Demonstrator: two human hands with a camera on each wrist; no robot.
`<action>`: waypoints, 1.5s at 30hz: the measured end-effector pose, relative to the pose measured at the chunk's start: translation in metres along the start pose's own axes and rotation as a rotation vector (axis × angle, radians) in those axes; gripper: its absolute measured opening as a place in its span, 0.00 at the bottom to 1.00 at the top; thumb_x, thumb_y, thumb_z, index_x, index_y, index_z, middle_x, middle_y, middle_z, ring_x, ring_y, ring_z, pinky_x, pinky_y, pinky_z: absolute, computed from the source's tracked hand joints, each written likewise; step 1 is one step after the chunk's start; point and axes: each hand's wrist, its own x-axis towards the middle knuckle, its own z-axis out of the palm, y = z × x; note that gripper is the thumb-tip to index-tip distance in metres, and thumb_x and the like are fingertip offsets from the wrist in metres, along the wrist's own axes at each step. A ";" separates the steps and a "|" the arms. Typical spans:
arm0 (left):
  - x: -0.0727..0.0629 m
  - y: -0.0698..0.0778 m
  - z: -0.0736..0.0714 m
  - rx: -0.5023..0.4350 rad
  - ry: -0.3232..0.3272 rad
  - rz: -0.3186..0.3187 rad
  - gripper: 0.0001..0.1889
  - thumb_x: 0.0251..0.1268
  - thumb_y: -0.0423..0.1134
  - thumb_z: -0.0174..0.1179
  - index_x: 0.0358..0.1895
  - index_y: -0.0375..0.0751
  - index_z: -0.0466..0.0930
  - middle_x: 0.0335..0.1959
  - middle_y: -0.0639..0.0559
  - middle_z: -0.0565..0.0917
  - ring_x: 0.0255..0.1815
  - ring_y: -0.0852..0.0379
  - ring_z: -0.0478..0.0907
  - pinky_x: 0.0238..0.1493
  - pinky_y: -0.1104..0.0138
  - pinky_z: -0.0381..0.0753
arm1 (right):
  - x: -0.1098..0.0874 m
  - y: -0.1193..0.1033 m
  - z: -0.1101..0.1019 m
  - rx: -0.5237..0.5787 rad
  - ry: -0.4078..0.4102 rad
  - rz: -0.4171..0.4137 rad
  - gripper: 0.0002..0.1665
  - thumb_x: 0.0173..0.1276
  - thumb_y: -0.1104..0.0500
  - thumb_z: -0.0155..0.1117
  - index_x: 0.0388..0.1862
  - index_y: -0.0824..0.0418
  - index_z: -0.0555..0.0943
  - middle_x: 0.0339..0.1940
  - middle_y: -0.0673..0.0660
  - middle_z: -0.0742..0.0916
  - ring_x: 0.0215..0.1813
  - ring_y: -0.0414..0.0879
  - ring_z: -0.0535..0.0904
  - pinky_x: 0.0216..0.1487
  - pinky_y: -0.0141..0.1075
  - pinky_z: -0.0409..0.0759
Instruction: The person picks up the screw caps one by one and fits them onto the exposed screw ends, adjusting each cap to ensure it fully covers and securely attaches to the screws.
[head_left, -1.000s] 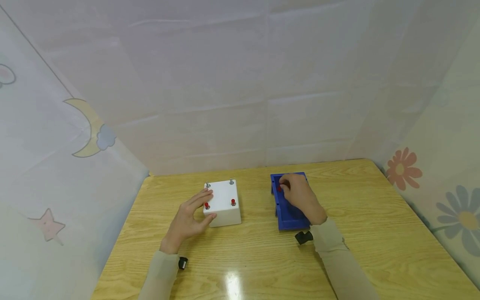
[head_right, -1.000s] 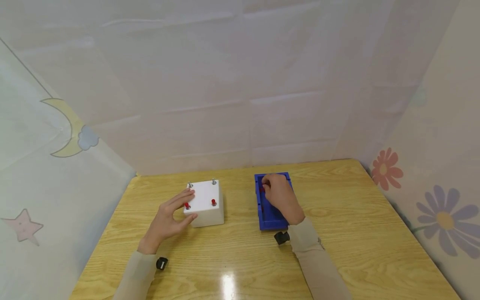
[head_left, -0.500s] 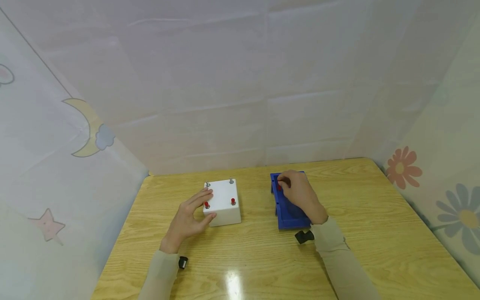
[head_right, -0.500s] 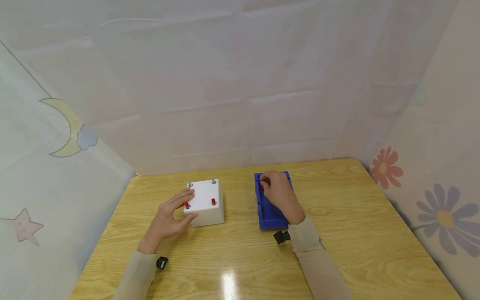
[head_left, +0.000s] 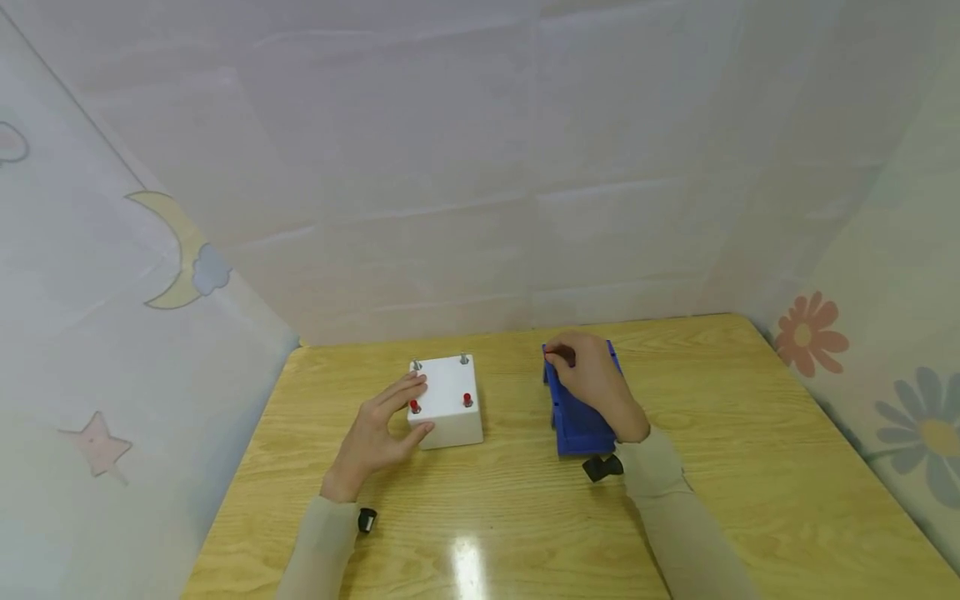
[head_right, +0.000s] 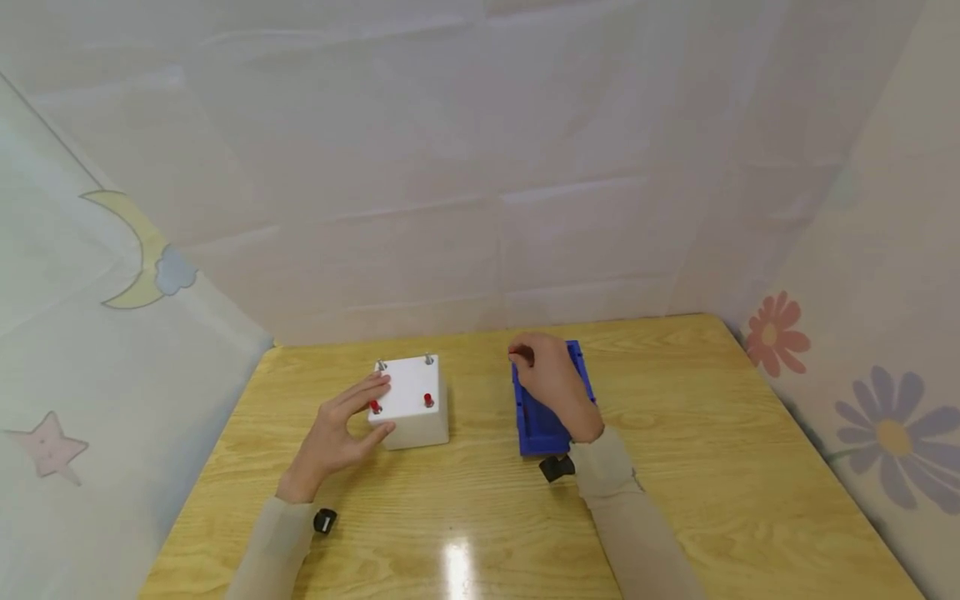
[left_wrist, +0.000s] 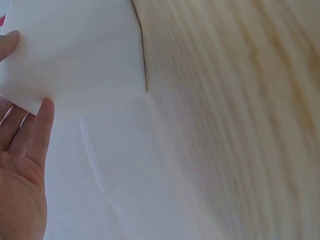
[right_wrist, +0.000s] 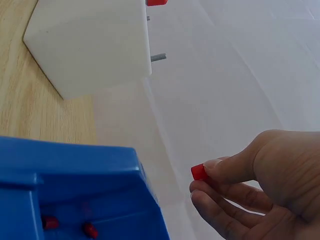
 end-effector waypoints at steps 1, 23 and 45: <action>0.000 0.000 0.000 -0.001 -0.002 -0.001 0.32 0.58 0.37 0.81 0.67 0.36 0.83 0.71 0.43 0.82 0.76 0.40 0.76 0.76 0.73 0.72 | 0.001 -0.002 0.000 0.006 0.000 0.000 0.08 0.74 0.69 0.70 0.49 0.67 0.90 0.44 0.63 0.93 0.43 0.57 0.92 0.46 0.51 0.93; 0.001 0.000 -0.001 -0.009 0.026 0.043 0.33 0.55 0.34 0.81 0.66 0.33 0.83 0.69 0.38 0.83 0.74 0.37 0.77 0.75 0.76 0.72 | 0.016 -0.024 0.013 0.044 0.009 -0.061 0.07 0.73 0.68 0.72 0.48 0.64 0.90 0.44 0.60 0.92 0.43 0.53 0.90 0.46 0.46 0.92; 0.002 0.003 0.001 -0.014 0.008 0.004 0.32 0.58 0.35 0.80 0.67 0.34 0.82 0.70 0.40 0.83 0.75 0.40 0.77 0.74 0.77 0.73 | 0.029 -0.033 0.023 0.072 0.044 -0.157 0.05 0.70 0.71 0.73 0.44 0.68 0.90 0.40 0.63 0.92 0.40 0.55 0.91 0.42 0.44 0.94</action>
